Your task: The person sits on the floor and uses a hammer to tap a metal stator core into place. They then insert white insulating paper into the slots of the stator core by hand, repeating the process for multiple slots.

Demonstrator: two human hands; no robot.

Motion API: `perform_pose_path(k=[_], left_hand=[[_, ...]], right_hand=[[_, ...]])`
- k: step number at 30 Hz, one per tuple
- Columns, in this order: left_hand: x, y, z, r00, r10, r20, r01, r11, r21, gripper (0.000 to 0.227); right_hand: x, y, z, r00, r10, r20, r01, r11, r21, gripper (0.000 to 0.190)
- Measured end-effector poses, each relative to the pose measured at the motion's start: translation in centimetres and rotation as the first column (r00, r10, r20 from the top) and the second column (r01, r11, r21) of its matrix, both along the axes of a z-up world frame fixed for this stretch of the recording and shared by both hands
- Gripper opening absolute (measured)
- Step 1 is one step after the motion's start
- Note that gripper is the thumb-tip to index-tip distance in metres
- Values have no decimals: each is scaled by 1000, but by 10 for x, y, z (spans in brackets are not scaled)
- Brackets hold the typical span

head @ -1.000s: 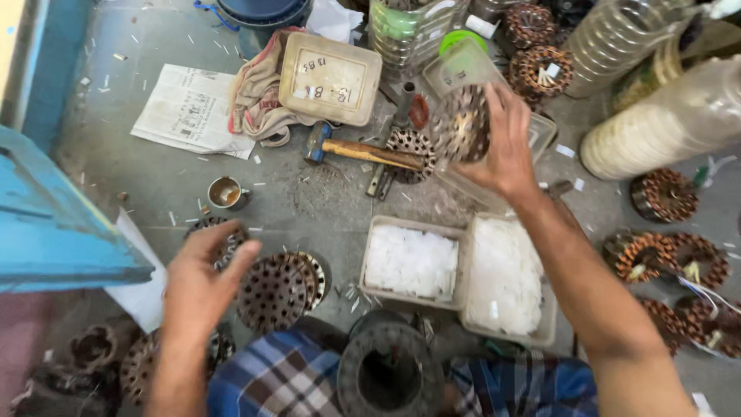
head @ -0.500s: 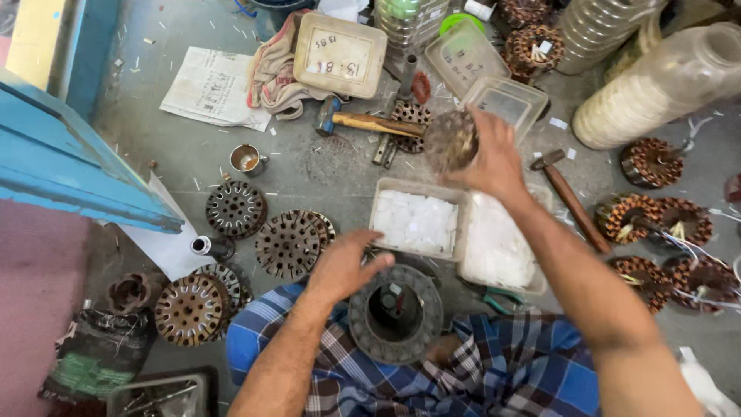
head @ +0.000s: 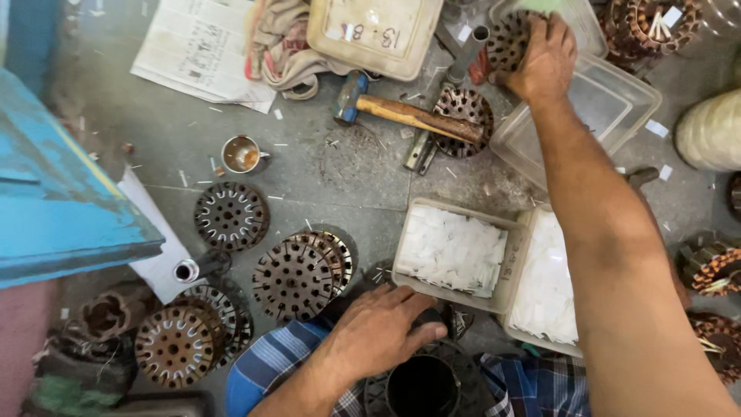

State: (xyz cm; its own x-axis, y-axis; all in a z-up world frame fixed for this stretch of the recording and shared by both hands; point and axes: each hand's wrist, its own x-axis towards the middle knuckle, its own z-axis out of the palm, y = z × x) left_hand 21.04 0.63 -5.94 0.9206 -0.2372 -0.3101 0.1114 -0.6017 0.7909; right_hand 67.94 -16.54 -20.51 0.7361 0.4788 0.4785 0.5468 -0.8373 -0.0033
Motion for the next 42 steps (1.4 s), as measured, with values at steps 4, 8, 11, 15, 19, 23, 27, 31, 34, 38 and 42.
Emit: perform_pose_path(k=[4, 8, 11, 15, 19, 23, 27, 31, 34, 38, 42], left_hand=[[-4, -2, 4, 999, 4, 53, -7, 999, 49, 48], [-16, -5, 4, 999, -6, 39, 3, 996, 92, 52], [-17, -1, 5, 998, 13, 61, -17, 997, 76, 56], [-21, 5, -5, 989, 39, 141, -44, 998, 37, 59], [-20, 8, -16, 976, 56, 210, -59, 998, 7, 58], [-19, 3, -4, 925, 197, 324, -186, 980, -67, 48], [-27, -13, 27, 636, 430, 641, -340, 902, -268, 49], [-52, -36, 50, 546, 524, 654, -236, 845, -480, 48], [-70, -50, 49, 632, 626, 456, -220, 710, -669, 30], [-94, -62, 32, 661, 689, 299, -274, 592, -758, 28], [-110, -71, 22, 696, 706, 128, -295, 445, -846, 29]], right_hand=[[-33, -9, -14, 851, -24, -524, 133, 976, 172, 52], [-50, 0, -24, 671, 145, -727, -64, 988, 138, 55], [-48, 8, -6, 682, 162, -713, -73, 985, 154, 52], [-80, 0, 36, 571, 238, -786, 168, 903, 396, 51], [-154, -15, 108, 952, 216, -218, -174, 965, 194, 38], [-248, -45, 185, 943, 334, 11, -317, 885, 341, 35], [-338, -77, 231, 915, 399, 61, -382, 807, 450, 36], [-420, -97, 244, 899, 436, -47, -308, 704, 641, 33], [-460, -109, 249, 893, 445, -71, -287, 683, 671, 33], [-488, -122, 246, 819, 501, -281, -90, 594, 799, 30], [-500, -138, 233, 653, 595, -468, 199, 462, 864, 27]])
